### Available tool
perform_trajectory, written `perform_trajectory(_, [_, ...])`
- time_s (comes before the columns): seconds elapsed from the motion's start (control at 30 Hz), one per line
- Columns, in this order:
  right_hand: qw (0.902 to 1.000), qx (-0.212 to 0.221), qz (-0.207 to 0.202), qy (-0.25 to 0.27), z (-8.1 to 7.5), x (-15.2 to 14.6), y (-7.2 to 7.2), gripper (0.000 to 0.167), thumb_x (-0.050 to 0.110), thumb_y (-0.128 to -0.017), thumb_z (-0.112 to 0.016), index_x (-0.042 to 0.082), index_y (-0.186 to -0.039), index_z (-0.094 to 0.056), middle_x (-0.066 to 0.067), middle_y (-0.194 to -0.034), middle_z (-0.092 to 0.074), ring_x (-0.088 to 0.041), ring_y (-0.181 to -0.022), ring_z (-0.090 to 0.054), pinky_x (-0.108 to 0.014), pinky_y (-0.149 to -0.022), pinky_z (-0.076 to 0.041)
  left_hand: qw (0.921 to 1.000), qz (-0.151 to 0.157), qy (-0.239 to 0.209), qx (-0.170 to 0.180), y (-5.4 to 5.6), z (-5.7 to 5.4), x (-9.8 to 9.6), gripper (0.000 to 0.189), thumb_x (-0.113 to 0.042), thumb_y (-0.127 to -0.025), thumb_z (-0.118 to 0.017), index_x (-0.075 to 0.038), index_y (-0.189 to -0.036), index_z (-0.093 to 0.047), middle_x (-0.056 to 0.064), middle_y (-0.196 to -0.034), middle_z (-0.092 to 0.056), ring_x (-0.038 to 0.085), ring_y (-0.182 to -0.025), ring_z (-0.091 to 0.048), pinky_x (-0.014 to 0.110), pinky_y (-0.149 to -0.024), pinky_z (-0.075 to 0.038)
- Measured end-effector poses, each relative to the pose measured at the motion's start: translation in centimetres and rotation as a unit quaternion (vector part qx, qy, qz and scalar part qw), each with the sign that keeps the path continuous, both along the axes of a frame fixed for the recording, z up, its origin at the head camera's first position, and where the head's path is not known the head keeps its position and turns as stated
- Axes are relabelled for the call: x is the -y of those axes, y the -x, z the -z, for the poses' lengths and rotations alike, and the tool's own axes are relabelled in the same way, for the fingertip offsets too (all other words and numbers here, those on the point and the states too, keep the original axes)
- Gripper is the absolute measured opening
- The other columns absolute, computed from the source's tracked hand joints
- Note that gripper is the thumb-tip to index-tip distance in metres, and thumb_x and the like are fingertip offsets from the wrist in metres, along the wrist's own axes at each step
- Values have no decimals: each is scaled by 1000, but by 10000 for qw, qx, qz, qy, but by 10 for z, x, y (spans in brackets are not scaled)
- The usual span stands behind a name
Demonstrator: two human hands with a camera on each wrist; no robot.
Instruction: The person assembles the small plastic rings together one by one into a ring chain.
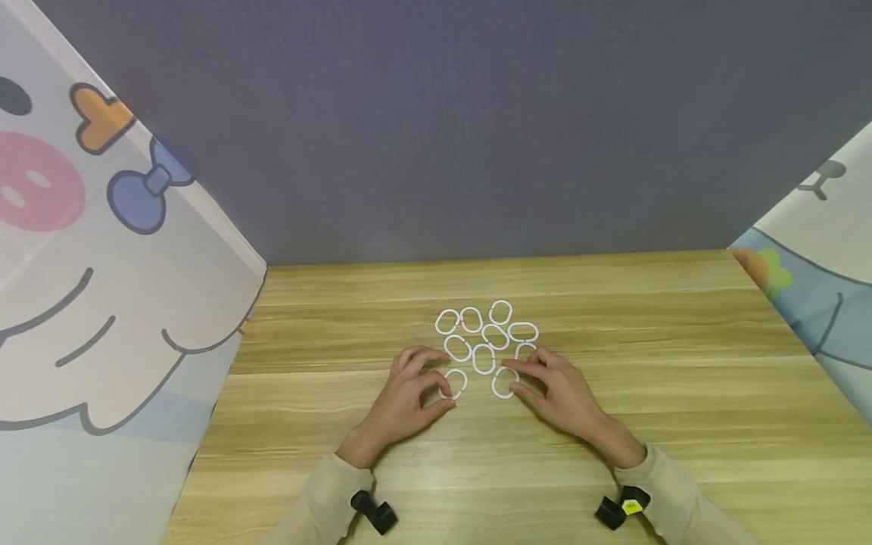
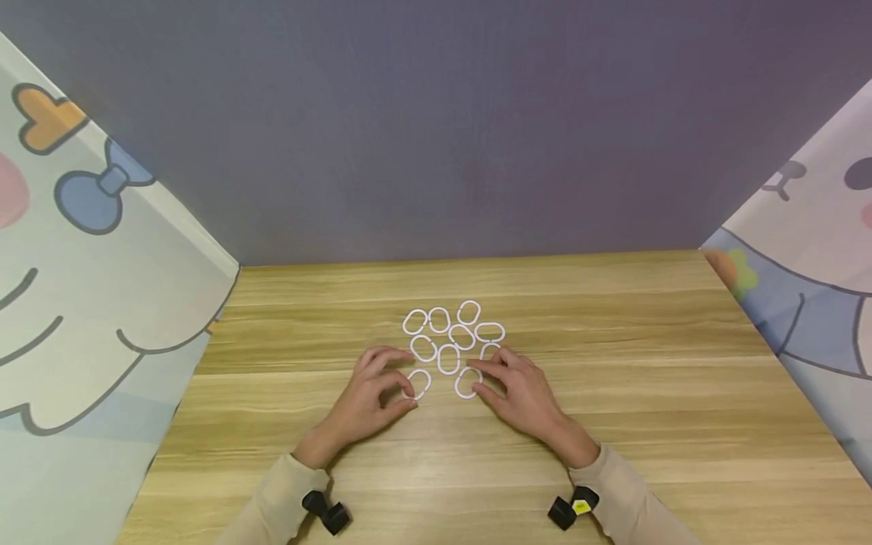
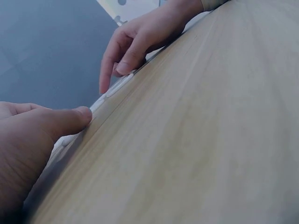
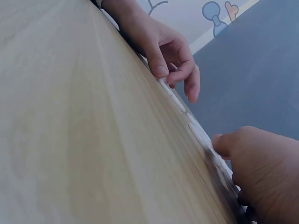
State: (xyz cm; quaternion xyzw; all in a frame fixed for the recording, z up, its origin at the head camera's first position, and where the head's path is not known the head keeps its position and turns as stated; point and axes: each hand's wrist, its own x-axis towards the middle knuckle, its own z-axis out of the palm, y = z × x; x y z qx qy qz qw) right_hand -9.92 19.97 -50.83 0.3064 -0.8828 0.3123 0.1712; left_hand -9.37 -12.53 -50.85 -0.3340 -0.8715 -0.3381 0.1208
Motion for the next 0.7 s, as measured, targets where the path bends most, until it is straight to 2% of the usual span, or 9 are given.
perform_trajectory(0.13, [9998,171,101,25,1,0,-1,45,20,-86,-96,15,-129,-83,7,-92,-59,-4,-74,-44,-27,-64,-42,9999,-125,-74,66,0,1,0,23,-31,-93,-89,-19,-109,-78,8,-143,-67,34,-138,-50,63,-117,-37])
perform_trajectory(0.4, [9991,337,227,-74,0,0,-2,60,38,-73,-103,13,-125,-84,7,-97,-61,-4,-78,-47,-28,-67,-46,9985,-451,-290,111,1,4,1,29,-24,-99,-82,-13,-126,-80,10,-135,-69,33,-126,-53,58,-107,-42])
perform_trajectory(0.57, [9991,313,252,-123,0,1,-2,63,40,-71,-105,12,-124,-85,7,-97,-60,-5,-78,-47,-29,-67,-46,9987,-494,-86,116,1,4,1,33,-28,-101,-80,-16,-131,-81,12,-137,-68,34,-127,-52,59,-107,-42])
perform_trajectory(0.7, [9990,306,298,-102,1,1,-1,61,39,-71,-105,12,-123,-85,6,-97,-60,-5,-78,-48,-30,-67,-48,9983,-436,287,255,1,1,0,38,-34,-103,-75,-20,-138,-78,12,-143,-64,35,-132,-50,60,-109,-42])
